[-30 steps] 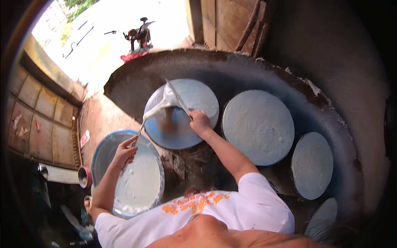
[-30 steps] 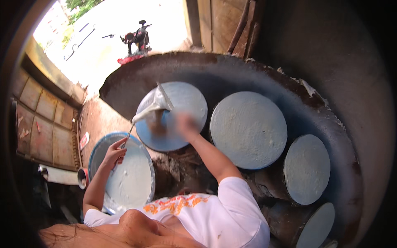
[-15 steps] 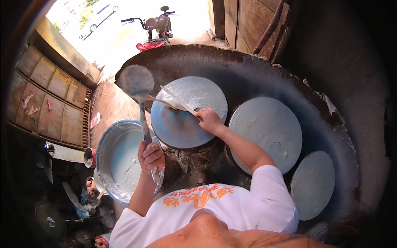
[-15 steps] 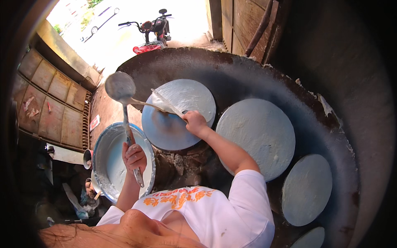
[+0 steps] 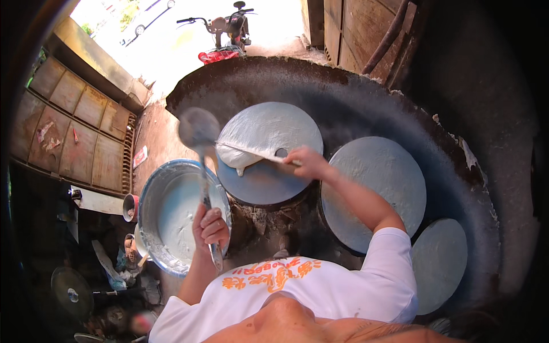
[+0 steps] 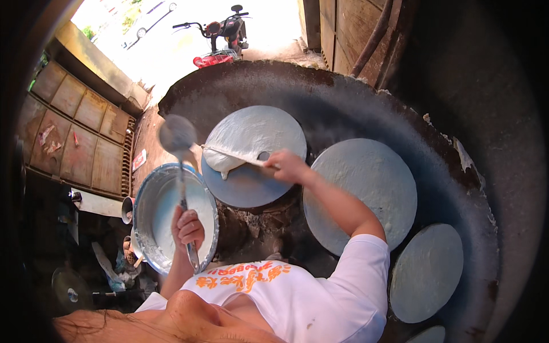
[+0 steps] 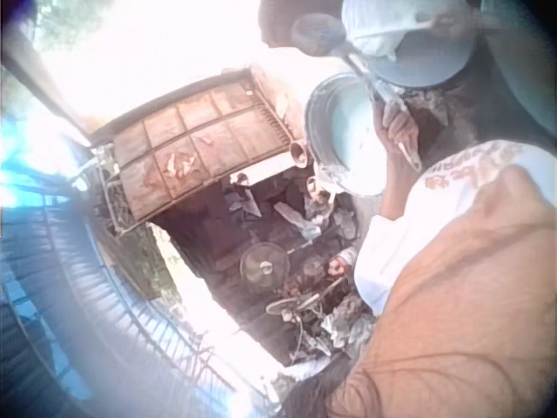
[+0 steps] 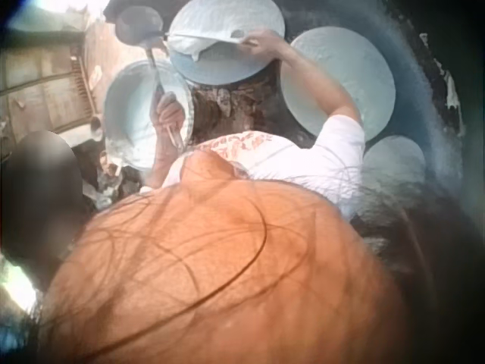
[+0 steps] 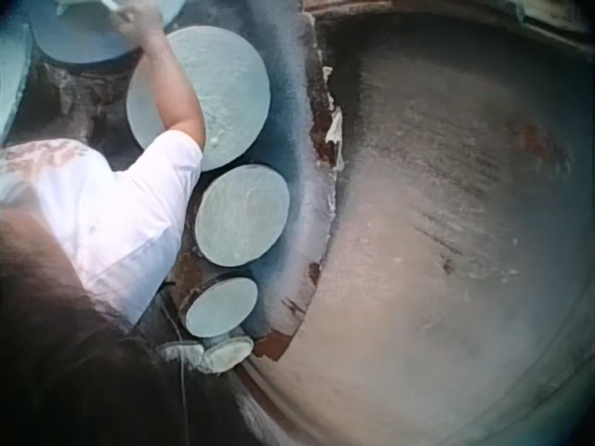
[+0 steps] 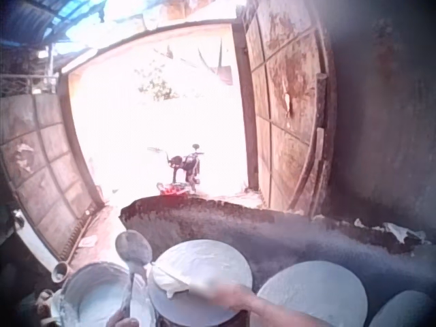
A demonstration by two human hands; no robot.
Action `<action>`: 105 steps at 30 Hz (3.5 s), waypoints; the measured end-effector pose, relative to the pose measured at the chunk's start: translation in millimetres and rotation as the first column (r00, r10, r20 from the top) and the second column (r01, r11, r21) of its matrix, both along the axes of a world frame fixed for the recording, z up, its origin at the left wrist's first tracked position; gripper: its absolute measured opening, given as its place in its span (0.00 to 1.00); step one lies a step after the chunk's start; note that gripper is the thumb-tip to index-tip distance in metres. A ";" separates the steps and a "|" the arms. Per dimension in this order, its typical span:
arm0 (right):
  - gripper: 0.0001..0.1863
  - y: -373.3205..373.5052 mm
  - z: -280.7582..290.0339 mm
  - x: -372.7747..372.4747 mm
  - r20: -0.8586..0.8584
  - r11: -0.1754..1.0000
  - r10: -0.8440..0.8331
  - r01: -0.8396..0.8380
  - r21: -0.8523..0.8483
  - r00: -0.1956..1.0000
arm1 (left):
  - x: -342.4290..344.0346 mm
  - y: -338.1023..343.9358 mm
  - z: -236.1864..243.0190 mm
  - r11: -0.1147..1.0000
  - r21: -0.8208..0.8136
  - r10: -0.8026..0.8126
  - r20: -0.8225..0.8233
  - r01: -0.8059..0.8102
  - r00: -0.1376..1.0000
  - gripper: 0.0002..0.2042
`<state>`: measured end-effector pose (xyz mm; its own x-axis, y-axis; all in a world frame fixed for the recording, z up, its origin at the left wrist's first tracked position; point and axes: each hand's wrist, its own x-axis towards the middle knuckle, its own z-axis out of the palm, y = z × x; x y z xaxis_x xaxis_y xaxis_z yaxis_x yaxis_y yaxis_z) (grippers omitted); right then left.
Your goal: The person prepares thin pancakes by ladling batter onto hot circular pans and spreading it with a wooden stick. They flip the pancakes, stack them on a tray, and occasionally wipe the pans with a cloth.
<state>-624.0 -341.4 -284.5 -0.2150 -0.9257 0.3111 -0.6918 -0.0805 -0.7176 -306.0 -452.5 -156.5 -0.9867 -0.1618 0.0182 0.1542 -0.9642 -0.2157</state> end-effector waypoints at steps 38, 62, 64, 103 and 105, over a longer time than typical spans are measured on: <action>0.12 86.8 -4.7 84.4 -0.273 0.970 -0.217 0.237 0.043 0.937 | -11.9 -58.4 3.0 0.961 0.216 -0.225 0.247 0.173 0.942 0.17; 0.15 -116.9 -16.5 328.1 0.955 0.364 -0.118 0.884 0.295 -0.271 | 126.8 -165.6 26.6 0.840 0.169 -0.528 0.043 0.515 0.848 0.22; 0.14 -119.9 -29.4 326.7 0.968 0.411 -0.214 0.887 0.212 -0.133 | 134.2 -163.0 28.0 0.854 0.141 -0.518 0.146 0.501 0.843 0.21; 0.17 67.9 -12.3 206.3 -0.188 0.330 -0.902 0.902 0.277 0.388 | -99.2 -42.3 -29.8 0.736 0.118 -0.665 0.311 0.666 0.679 0.18; 0.16 74.6 -17.1 189.8 -0.139 0.262 -0.957 0.964 -0.041 0.254 | -101.9 -56.4 -23.1 0.720 0.174 -0.690 0.278 0.672 0.668 0.17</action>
<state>-434.2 -266.8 -301.5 -0.9236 -0.0752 0.3758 -0.3078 0.7298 -0.6105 -408.0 -508.9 -179.6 -0.7734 0.5658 -0.2858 -0.4754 -0.8160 -0.3289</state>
